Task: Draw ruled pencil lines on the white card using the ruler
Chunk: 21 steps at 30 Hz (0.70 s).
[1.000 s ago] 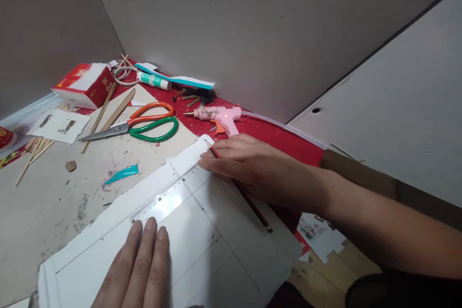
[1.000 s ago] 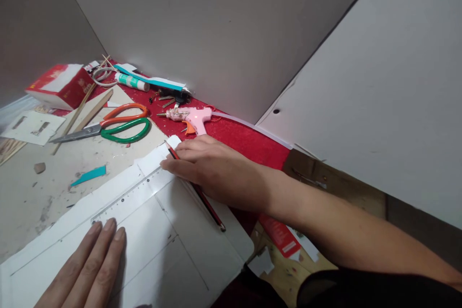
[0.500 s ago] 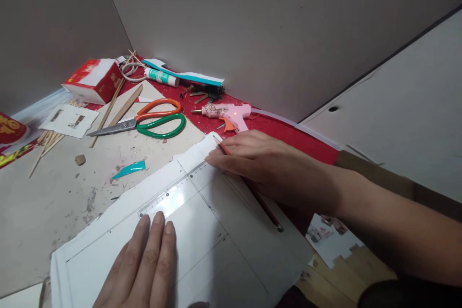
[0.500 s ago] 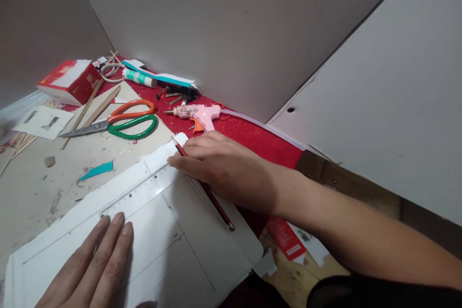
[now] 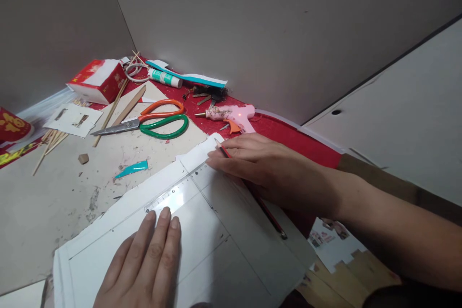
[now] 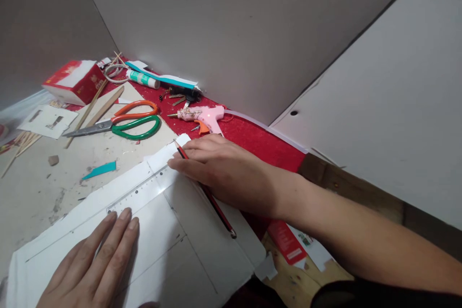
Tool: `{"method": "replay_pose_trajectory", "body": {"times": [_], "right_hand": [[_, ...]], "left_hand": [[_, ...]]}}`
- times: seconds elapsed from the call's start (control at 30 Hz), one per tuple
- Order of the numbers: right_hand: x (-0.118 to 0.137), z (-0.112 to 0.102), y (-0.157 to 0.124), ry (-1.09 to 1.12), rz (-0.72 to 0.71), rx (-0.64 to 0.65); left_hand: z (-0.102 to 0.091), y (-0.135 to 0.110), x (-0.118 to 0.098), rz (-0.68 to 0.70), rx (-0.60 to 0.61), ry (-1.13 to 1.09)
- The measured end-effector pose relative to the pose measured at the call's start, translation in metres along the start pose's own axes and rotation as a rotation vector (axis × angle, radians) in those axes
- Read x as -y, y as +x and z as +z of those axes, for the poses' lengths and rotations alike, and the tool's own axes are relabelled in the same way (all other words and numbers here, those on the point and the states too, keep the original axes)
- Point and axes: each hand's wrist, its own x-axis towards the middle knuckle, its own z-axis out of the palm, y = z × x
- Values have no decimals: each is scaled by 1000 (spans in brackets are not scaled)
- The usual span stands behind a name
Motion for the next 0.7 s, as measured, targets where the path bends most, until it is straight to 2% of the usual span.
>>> {"method": "replay_pose_trajectory", "body": {"times": [0.17,0.3,0.5,0.7], "right_hand": [[1,5,1,-4,-34,-53],[11,6,0,37,-90,-105],[37,0,-4,117,-167,36],[39,-2,-4,56,-130,92]], "left_hand": [[-2,5,0,-3,-16,0],[-3,9,-2,-16,-11,-6],[-3,11,1,22,-15,-6],[0,12,-6,-38,22,-17]]}}
